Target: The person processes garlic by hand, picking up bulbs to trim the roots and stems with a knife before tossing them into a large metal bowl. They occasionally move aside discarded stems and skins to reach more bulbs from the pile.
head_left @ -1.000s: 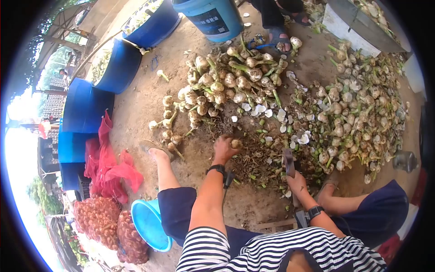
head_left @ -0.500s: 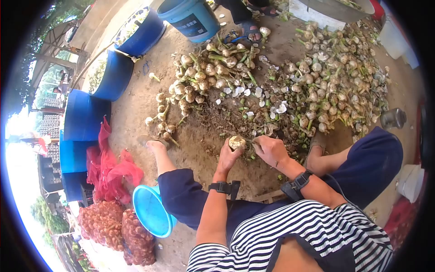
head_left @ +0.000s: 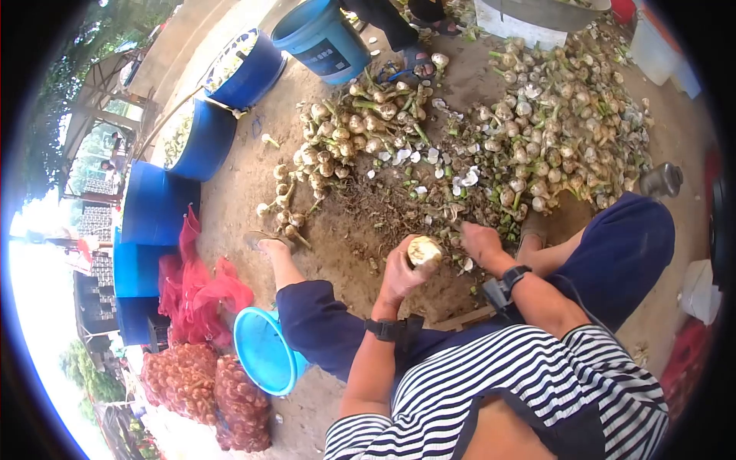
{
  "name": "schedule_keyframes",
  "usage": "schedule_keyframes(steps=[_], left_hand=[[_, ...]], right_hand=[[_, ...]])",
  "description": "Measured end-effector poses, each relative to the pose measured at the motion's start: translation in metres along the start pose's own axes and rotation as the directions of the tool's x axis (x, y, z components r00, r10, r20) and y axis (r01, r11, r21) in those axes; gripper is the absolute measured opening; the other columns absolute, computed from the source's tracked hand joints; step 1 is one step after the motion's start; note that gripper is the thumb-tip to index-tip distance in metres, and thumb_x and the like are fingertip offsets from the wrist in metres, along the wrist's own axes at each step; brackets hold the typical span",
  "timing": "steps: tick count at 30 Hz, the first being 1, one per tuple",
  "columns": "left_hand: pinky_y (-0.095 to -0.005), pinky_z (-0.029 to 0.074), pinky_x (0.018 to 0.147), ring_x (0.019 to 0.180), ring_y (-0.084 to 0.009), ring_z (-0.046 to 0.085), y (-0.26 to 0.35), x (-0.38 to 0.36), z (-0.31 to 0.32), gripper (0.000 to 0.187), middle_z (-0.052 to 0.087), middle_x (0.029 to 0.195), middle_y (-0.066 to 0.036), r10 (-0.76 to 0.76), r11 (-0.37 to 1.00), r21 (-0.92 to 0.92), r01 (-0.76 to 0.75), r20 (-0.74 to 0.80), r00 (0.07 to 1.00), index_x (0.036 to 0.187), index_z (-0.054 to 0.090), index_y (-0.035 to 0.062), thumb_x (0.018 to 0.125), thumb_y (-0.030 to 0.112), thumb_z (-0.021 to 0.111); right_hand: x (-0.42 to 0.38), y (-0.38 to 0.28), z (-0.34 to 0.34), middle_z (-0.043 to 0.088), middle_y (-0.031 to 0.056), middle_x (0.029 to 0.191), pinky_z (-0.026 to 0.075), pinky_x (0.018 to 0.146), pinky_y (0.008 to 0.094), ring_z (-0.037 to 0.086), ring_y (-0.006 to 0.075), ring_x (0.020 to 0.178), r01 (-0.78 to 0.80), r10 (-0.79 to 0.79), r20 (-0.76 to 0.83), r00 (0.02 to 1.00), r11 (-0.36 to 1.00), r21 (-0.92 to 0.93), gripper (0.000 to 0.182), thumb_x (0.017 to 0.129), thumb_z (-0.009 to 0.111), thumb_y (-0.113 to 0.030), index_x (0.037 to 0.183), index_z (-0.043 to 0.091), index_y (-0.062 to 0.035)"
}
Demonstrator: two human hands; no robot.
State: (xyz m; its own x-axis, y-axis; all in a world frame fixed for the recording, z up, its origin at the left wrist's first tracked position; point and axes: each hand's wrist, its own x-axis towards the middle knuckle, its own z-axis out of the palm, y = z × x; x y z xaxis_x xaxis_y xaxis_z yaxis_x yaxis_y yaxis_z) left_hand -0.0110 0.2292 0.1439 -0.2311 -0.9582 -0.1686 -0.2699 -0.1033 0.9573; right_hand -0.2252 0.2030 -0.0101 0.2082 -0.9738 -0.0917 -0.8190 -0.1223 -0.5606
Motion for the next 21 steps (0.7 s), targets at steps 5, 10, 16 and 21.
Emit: schedule_keyframes(steps=[5,10,16,21], left_hand=[[-0.0424,0.041,0.100,0.119,-0.0303,0.048,0.036,0.005,-0.037,0.070,0.059,0.119,-0.016,0.303,0.602,0.750,-0.276,0.105,0.947,0.125,0.060,0.0069,0.063,0.030,0.083],[-0.0385,0.050,0.089,0.098,-0.0231,0.060,-0.029,-0.002,-0.029,0.058,0.060,0.107,-0.007,-0.064,0.932,-0.362,-0.034,-0.254,0.965,0.130,0.050,0.0064,0.080,0.021,0.075],[-0.0354,0.053,0.071,0.084,-0.0213,0.063,-0.077,0.007,-0.004,0.032,0.062,0.095,-0.005,-0.335,0.502,-0.862,-0.070,-0.268,0.903,0.120,0.053,0.0099,0.091,0.020,0.063],[-0.0308,0.053,0.068,0.077,-0.0156,0.059,-0.048,0.019,-0.009,0.031,0.058,0.096,-0.005,-0.124,0.375,-0.925,-0.060,-0.114,0.986,0.120,0.049,0.0063,0.093,0.016,0.060]], right_hand=[[0.010,-0.024,-0.040,0.064,0.0214,0.078,0.048,0.067,0.0513,0.063,0.0422,0.078,-0.201,0.175,0.144,0.974,0.960,0.195,0.017,0.089,0.055,-0.019,0.096,0.057,-0.0029],[0.010,-0.072,-0.059,0.064,0.0181,0.080,0.050,0.064,0.0469,0.063,0.0394,0.073,0.044,0.005,-0.141,0.990,0.938,0.343,0.018,0.087,0.060,-0.017,0.098,0.059,-0.0023],[0.013,-0.126,-0.114,0.063,0.0160,0.079,0.051,0.057,0.0382,0.064,0.0336,0.065,0.436,-0.221,-0.505,0.834,0.825,0.360,0.016,0.086,0.064,-0.014,0.096,0.061,-0.0029],[0.010,-0.038,-0.012,0.064,0.0157,0.083,0.050,0.069,0.0486,0.064,0.0370,0.076,-0.216,0.188,0.244,0.951,0.972,0.091,0.019,0.089,0.058,-0.021,0.094,0.059,-0.0022]])
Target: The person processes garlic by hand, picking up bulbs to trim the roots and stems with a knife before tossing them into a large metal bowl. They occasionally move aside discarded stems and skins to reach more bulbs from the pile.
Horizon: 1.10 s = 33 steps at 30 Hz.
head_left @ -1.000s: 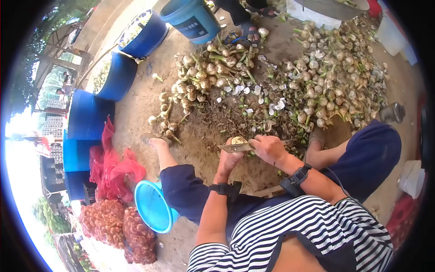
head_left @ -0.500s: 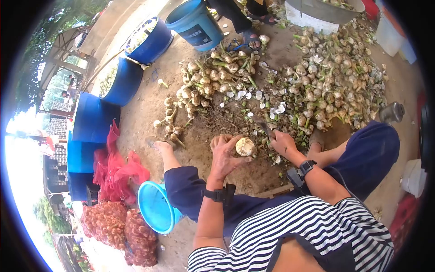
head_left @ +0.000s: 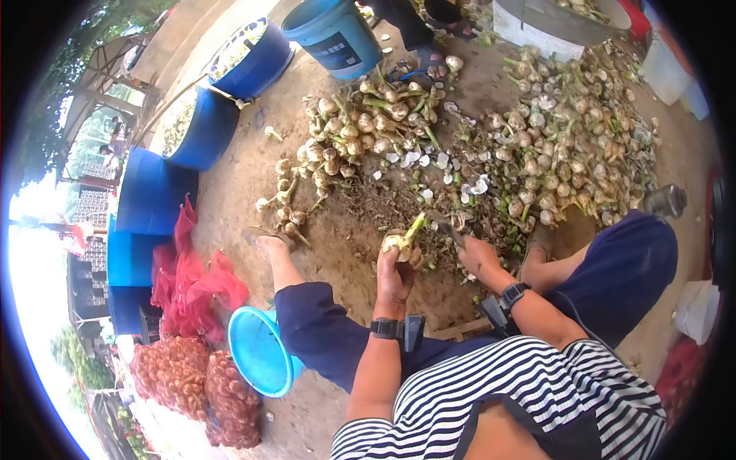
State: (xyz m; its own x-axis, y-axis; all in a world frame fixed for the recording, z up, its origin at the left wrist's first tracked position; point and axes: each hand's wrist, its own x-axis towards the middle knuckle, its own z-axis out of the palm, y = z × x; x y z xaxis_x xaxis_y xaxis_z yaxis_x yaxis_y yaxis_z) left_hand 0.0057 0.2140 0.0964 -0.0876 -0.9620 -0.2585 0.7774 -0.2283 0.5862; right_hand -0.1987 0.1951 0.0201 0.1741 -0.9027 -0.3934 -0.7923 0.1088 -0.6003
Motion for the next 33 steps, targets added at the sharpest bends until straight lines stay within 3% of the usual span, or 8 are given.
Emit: schedule_keyframes(steps=[5,7,10,17,18,21,27,33], left_hand=[[-0.0370,0.053,0.087,0.105,-0.0244,0.061,0.023,0.055,0.087,0.074,0.057,0.122,-0.016,-0.013,0.649,0.757,0.083,-0.098,0.995,0.145,0.026,0.0046,0.088,0.025,0.068],[-0.0418,0.036,0.112,0.132,-0.0322,0.045,0.006,0.086,0.110,0.097,0.041,0.145,-0.024,-0.225,0.722,0.681,-0.120,0.395,0.890,0.153,0.011,-0.0024,0.084,0.025,0.074],[-0.0418,0.031,0.114,0.138,-0.0364,0.038,0.003,0.114,0.101,0.099,0.038,0.148,-0.027,-0.204,0.418,0.841,-0.343,0.455,0.867,0.151,0.018,-0.0047,0.080,0.029,0.077],[-0.0489,0.039,0.105,0.123,-0.0431,0.047,0.124,0.172,-0.194,0.089,0.048,0.136,-0.029,0.470,-0.380,0.915,0.134,0.066,0.880,0.147,0.030,-0.0022,0.075,0.018,0.077],[-0.0477,0.040,0.104,0.124,-0.0441,0.047,0.160,0.172,-0.207,0.089,0.046,0.139,-0.028,0.474,-0.227,0.895,0.383,-0.242,0.847,0.148,0.027,-0.0028,0.076,0.015,0.077],[-0.0485,0.041,0.105,0.129,-0.0431,0.043,0.225,0.180,-0.317,0.089,0.041,0.146,-0.023,0.551,-0.501,0.669,0.549,-0.243,0.799,0.153,0.027,0.0172,0.079,0.026,0.076],[-0.0561,0.046,0.096,0.126,-0.0442,0.044,0.224,0.208,-0.351,0.073,0.045,0.143,-0.013,0.571,-0.420,0.570,0.706,-0.439,0.694,0.141,0.042,0.0259,0.077,0.025,0.077],[-0.0494,0.047,0.094,0.112,-0.0408,0.055,0.167,0.171,-0.319,0.061,0.059,0.120,-0.017,0.423,-0.267,0.837,0.477,-0.343,0.839,0.129,0.052,0.0209,0.075,0.030,0.080]], right_hand=[[0.010,-0.009,0.019,0.065,0.0238,0.097,0.048,0.081,0.0518,0.062,0.0424,0.095,-0.112,0.103,0.144,0.984,0.992,0.052,0.029,0.089,0.055,-0.026,0.101,0.060,0.0000],[0.016,-0.005,0.038,0.066,0.0247,0.101,0.047,0.083,0.0520,0.061,0.0444,0.099,-0.042,0.034,0.080,0.996,0.995,0.090,0.033,0.089,0.054,-0.028,0.106,0.060,0.0005],[0.023,-0.006,0.035,0.066,0.0239,0.100,0.046,0.082,0.0498,0.062,0.0431,0.098,-0.106,0.079,0.128,0.989,0.970,0.220,0.036,0.089,0.055,-0.027,0.113,0.060,-0.0002],[0.045,-0.003,0.053,0.060,0.0103,0.066,0.046,0.055,0.0395,0.060,0.0224,0.055,-0.279,0.199,0.223,0.954,0.864,0.418,0.026,0.089,0.059,-0.022,0.104,0.061,-0.0006],[0.046,0.005,0.060,0.058,0.0088,0.063,0.045,0.052,0.0384,0.059,0.0204,0.052,-0.274,0.199,0.220,0.955,0.877,0.395,0.024,0.089,0.059,-0.021,0.102,0.060,-0.0005],[0.058,0.026,0.080,0.058,0.0084,0.061,0.045,0.052,0.0378,0.059,0.0204,0.052,-0.379,0.285,0.285,0.915,0.848,0.371,0.022,0.089,0.060,-0.021,0.096,0.059,-0.0001],[0.066,0.017,0.081,0.057,0.0072,0.061,0.044,0.051,0.0370,0.057,0.0186,0.051,-0.470,0.370,0.313,0.875,0.804,0.364,0.020,0.090,0.061,-0.020,0.095,0.058,-0.0007],[0.061,0.000,0.075,0.058,0.0072,0.067,0.044,0.052,0.0361,0.057,0.0169,0.054,-0.384,0.271,0.317,0.909,0.843,0.378,0.022,0.090,0.061,-0.020,0.100,0.058,-0.0006]])
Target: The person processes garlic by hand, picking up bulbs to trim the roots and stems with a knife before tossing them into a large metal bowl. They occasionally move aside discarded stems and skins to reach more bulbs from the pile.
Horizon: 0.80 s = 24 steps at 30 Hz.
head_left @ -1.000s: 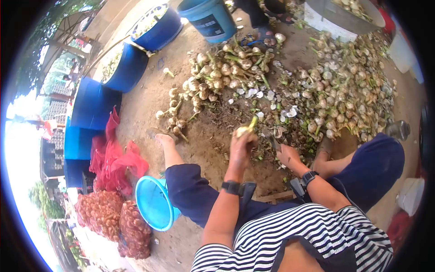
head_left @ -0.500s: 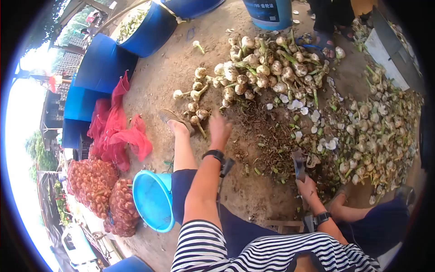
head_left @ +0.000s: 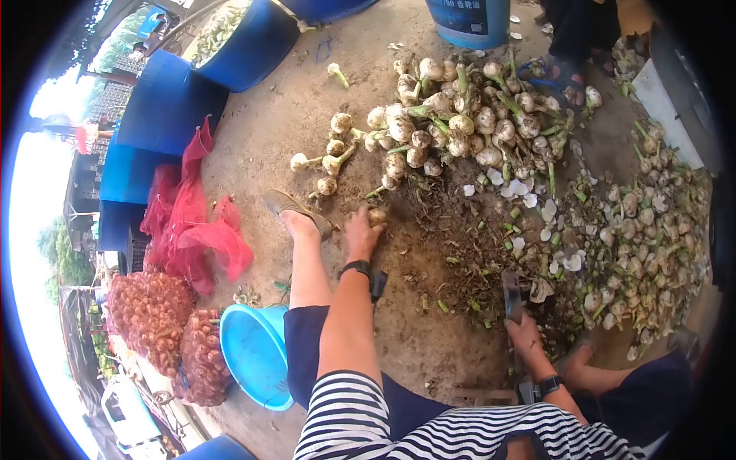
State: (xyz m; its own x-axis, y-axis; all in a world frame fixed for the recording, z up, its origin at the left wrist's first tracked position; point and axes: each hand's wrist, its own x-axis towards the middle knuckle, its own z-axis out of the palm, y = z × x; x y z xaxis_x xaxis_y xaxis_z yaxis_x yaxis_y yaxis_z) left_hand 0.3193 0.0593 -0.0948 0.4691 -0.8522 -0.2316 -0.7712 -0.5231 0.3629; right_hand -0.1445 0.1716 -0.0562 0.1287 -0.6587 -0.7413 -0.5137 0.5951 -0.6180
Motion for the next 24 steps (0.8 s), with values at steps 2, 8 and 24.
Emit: schedule_keyframes(steps=[2,8,24], left_hand=[[-0.0477,0.047,0.093,0.106,-0.0389,0.060,0.036,-0.035,0.019,0.061,0.062,0.117,-0.020,0.092,0.992,-0.099,-0.081,0.112,0.989,0.129,0.053,0.0154,0.077,0.032,0.079],[-0.0328,0.054,0.081,0.095,-0.0217,0.066,0.110,-0.078,0.004,0.056,0.065,0.113,-0.015,0.138,0.726,-0.687,-0.013,0.127,0.982,0.128,0.051,-0.0025,0.085,0.023,0.075],[-0.0406,0.050,0.088,0.095,-0.0315,0.066,-0.031,-0.255,-0.286,0.065,0.067,0.107,-0.019,-0.127,0.977,-0.211,0.034,-0.445,0.887,0.141,0.042,-0.0024,0.086,0.021,0.068]], right_hand=[[-0.009,-0.004,0.000,0.059,0.0081,0.068,0.045,0.053,0.0367,0.058,0.0186,0.054,0.043,-0.043,-0.016,0.999,0.999,-0.025,0.025,0.090,0.061,-0.021,0.104,0.059,-0.0004],[-0.031,-0.018,-0.022,0.066,0.0136,0.077,0.049,0.062,0.0402,0.065,0.0249,0.064,0.142,-0.150,-0.128,0.980,0.987,-0.069,0.036,0.090,0.061,-0.028,0.115,0.060,-0.0018],[-0.050,-0.020,-0.033,0.064,0.0125,0.076,0.050,0.059,0.0393,0.063,0.0218,0.059,0.249,-0.248,-0.048,0.968,0.968,0.016,0.033,0.090,0.062,-0.027,0.109,0.058,0.0000]])
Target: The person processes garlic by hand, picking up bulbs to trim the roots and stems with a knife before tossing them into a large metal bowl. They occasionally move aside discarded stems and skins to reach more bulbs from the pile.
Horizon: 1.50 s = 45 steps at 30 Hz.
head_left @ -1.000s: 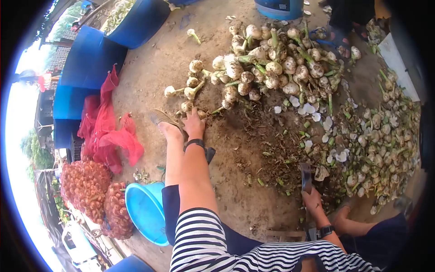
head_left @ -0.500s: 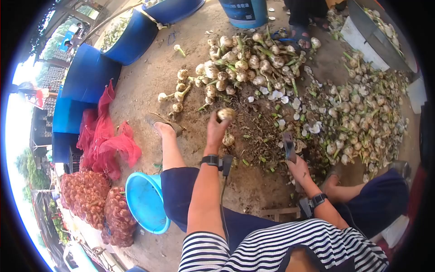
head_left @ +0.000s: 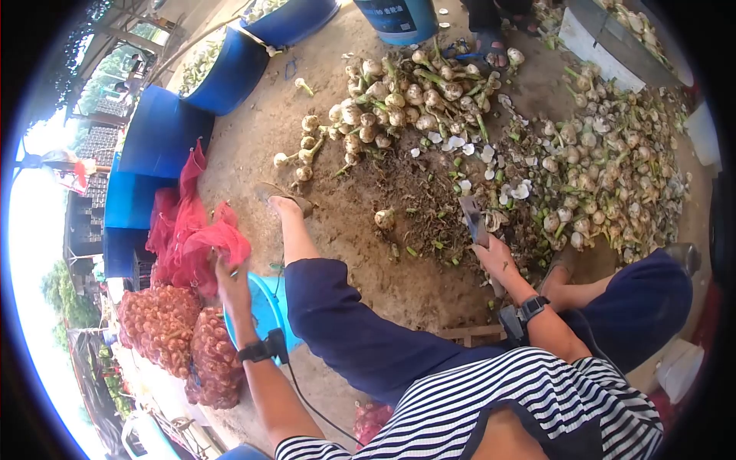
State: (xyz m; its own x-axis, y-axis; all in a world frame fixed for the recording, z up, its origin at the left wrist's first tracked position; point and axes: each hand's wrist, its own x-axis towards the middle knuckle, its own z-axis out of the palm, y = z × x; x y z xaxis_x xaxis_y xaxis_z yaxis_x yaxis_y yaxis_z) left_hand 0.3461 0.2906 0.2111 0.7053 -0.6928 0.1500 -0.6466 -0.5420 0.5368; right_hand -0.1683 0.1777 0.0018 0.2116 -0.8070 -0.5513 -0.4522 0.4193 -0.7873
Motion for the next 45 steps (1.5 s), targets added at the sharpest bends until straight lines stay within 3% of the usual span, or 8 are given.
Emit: schedule_keyframes(steps=[4,9,13,17,20,24,35,45], left_hand=[[-0.0468,0.049,0.089,0.097,-0.0424,0.066,0.055,0.022,0.174,0.078,0.068,0.100,-0.028,-0.039,0.969,0.230,-0.086,0.490,0.871,0.140,0.035,-0.0072,0.090,0.049,0.055],[-0.0401,0.055,0.056,0.072,-0.0329,0.072,0.043,0.000,0.342,0.081,0.069,0.087,-0.025,-0.438,0.859,0.129,0.495,0.687,0.580,0.128,0.047,-0.0087,0.092,0.064,0.046],[-0.0448,0.056,0.061,0.079,-0.0344,0.071,0.032,-0.025,0.389,0.075,0.065,0.105,-0.027,-0.471,0.675,0.054,0.736,0.799,0.373,0.130,0.042,-0.0099,0.090,0.051,0.059],[-0.0474,0.052,0.081,0.106,-0.0392,0.062,0.050,-0.065,0.400,0.072,0.060,0.113,-0.030,-0.360,0.933,0.225,0.282,0.629,0.688,0.137,0.033,-0.0055,0.080,0.016,0.072],[-0.0452,0.051,0.085,0.108,-0.0404,0.061,0.071,-0.096,0.385,0.069,0.058,0.118,-0.031,-0.224,0.975,0.149,0.168,0.651,0.725,0.137,0.032,-0.0071,0.081,0.010,0.068],[-0.0372,0.046,0.096,0.115,-0.0312,0.057,0.079,-0.122,0.385,0.067,0.054,0.130,-0.020,0.060,0.841,-0.414,0.348,0.711,0.701,0.143,0.031,-0.0035,0.082,0.001,0.057],[-0.0269,0.046,0.072,0.085,-0.0106,0.056,0.172,-0.179,0.264,0.038,0.061,0.100,-0.002,0.414,0.716,-0.631,0.298,0.728,0.546,0.121,0.055,0.0031,0.091,0.026,0.063],[-0.0215,0.033,0.053,0.063,-0.0041,0.044,0.199,-0.224,0.221,0.046,0.055,0.077,0.005,0.413,0.716,-0.648,0.259,0.693,0.591,0.107,0.061,0.0040,0.087,0.045,0.068]], right_hand=[[0.000,-0.006,0.001,0.064,0.0116,0.075,0.049,0.059,0.0384,0.063,0.0211,0.058,0.007,-0.007,-0.028,1.000,1.000,-0.019,0.033,0.090,0.061,-0.027,0.108,0.058,0.0005],[0.018,0.027,0.006,0.063,0.0104,0.075,0.048,0.057,0.0378,0.062,0.0208,0.059,0.081,-0.081,-0.106,0.991,0.997,-0.011,0.034,0.090,0.062,-0.026,0.113,0.059,-0.0016],[0.016,0.018,-0.001,0.066,0.0127,0.084,0.048,0.060,0.0378,0.062,0.0206,0.061,-0.107,0.107,-0.015,0.994,0.994,0.032,0.036,0.090,0.061,-0.026,0.118,0.059,-0.0014],[0.025,0.032,0.004,0.066,0.0112,0.083,0.048,0.059,0.0364,0.062,0.0191,0.061,-0.074,0.074,-0.060,0.995,0.997,0.011,0.035,0.090,0.062,-0.025,0.115,0.059,-0.0005],[0.026,0.038,0.002,0.063,0.0081,0.075,0.048,0.055,0.0346,0.062,0.0169,0.060,-0.017,0.016,-0.110,0.994,1.000,-0.010,0.031,0.090,0.063,-0.023,0.109,0.059,0.0011],[0.003,-0.017,-0.005,0.068,0.0142,0.086,0.051,0.063,0.0373,0.066,0.0240,0.069,-0.064,0.068,-0.051,0.996,0.994,0.083,0.034,0.091,0.062,-0.026,0.111,0.060,0.0011],[-0.050,-0.057,-0.012,0.059,0.0087,0.076,0.052,0.059,0.0375,0.064,0.0292,0.066,0.641,-0.807,-0.148,0.571,0.552,-0.533,0.012,0.085,0.064,-0.016,0.092,0.060,-0.0072],[-0.062,-0.035,-0.012,0.057,0.0087,0.077,0.053,0.059,0.0372,0.064,0.0265,0.066,0.640,-0.869,-0.178,0.463,0.466,-0.610,0.013,0.083,0.064,-0.014,0.094,0.060,-0.0082]])
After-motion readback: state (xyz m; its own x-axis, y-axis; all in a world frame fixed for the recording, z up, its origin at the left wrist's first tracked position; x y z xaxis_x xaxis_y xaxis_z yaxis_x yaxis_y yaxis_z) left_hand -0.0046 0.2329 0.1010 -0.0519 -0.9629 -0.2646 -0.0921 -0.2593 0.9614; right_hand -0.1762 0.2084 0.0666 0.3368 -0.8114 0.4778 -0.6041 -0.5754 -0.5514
